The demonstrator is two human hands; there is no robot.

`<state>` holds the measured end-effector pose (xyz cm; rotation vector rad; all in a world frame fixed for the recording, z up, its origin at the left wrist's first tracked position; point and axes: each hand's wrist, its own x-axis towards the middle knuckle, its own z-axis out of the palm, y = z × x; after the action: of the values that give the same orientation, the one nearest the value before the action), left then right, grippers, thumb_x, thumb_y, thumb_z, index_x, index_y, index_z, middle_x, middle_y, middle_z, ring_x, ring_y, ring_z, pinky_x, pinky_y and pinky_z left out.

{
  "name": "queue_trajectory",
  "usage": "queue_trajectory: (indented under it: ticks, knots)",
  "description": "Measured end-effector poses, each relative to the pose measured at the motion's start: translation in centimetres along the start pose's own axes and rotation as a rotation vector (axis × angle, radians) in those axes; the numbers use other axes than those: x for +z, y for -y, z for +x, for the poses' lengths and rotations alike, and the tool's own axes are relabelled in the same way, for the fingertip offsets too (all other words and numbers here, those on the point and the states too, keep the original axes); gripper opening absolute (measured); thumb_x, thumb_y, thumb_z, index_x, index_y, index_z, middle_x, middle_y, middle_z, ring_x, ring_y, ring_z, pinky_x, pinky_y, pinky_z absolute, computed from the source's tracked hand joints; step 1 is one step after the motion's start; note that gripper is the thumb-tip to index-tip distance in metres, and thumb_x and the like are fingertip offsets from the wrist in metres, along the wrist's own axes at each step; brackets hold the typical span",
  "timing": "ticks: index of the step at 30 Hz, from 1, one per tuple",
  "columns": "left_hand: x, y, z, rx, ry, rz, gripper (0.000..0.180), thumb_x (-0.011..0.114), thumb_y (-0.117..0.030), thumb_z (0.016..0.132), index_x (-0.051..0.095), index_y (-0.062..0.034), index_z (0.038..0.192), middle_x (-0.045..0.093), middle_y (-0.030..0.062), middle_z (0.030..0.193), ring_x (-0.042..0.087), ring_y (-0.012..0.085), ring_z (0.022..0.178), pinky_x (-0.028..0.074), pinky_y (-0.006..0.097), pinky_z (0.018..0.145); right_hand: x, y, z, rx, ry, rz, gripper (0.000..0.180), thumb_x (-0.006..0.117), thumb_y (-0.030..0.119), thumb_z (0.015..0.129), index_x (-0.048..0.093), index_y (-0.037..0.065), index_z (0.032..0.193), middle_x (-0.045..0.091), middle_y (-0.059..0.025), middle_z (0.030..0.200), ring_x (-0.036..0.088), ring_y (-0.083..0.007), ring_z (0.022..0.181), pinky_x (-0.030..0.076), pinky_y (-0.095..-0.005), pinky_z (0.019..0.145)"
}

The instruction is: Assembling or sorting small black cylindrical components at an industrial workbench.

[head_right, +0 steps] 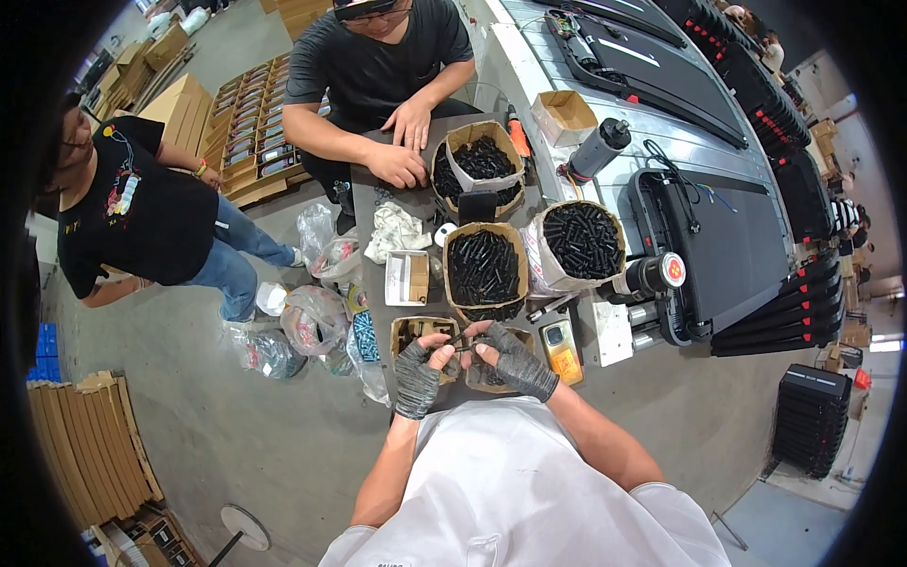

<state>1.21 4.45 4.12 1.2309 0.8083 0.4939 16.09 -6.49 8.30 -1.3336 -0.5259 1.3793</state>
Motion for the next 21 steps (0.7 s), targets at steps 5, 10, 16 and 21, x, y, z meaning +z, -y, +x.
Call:
queue_trajectory:
  ticks: [5, 10, 16, 21]
  knots:
    - [0.3, 0.1, -0.1, 0.021, -0.007, -0.034, 0.022, 0.069, -0.016, 0.086, 0.066, -0.0021, 0.103, 0.066, 0.0045, 0.088, 0.059, 0.0128, 0.081, 0.048, 0.027, 0.075, -0.3, -0.1, 0.0, -0.019, 0.01, -0.058, 0.031, 0.049, 0.015, 0.096, 0.044, 0.002, 0.124, 0.059, -0.0052, 0.096, 0.057, -0.0126, 0.094, 0.047, -0.0287, 0.087]
    - [0.5, 0.0, 0.0, -0.011, 0.027, -0.032, 0.022, 0.069, -0.017, 0.086, 0.067, -0.0019, 0.103, 0.066, 0.0047, 0.089, 0.06, 0.0129, 0.081, 0.048, 0.027, 0.075, -0.2, 0.3, -0.2, -0.017, -0.018, -0.049, 0.031, 0.049, 0.014, 0.095, 0.045, 0.0, 0.122, 0.061, -0.0075, 0.099, 0.06, -0.0143, 0.094, 0.048, -0.0293, 0.087]
    - [0.5, 0.3, -0.1, -0.023, -0.003, -0.055, 0.022, 0.07, -0.016, 0.086, 0.067, -0.0015, 0.103, 0.067, 0.0051, 0.089, 0.06, 0.0129, 0.082, 0.049, 0.027, 0.076, -0.3, -0.5, -0.1, 0.014, -0.06, 0.063, 0.026, 0.056, 0.015, 0.093, 0.054, 0.0, 0.114, 0.062, -0.0058, 0.097, 0.06, -0.0123, 0.092, 0.05, -0.0274, 0.082]
    - [0.5, 0.6, -0.3, 0.015, -0.024, -0.064, 0.021, 0.069, -0.014, 0.086, 0.066, -0.0013, 0.103, 0.066, 0.0053, 0.088, 0.061, 0.0129, 0.082, 0.049, 0.028, 0.074, -0.5, -2.1, 0.0, 0.072, -0.187, 0.117, 0.018, 0.059, 0.018, 0.092, 0.064, 0.003, 0.101, 0.063, -0.0006, 0.094, 0.057, -0.0101, 0.087, 0.048, -0.025, 0.077]
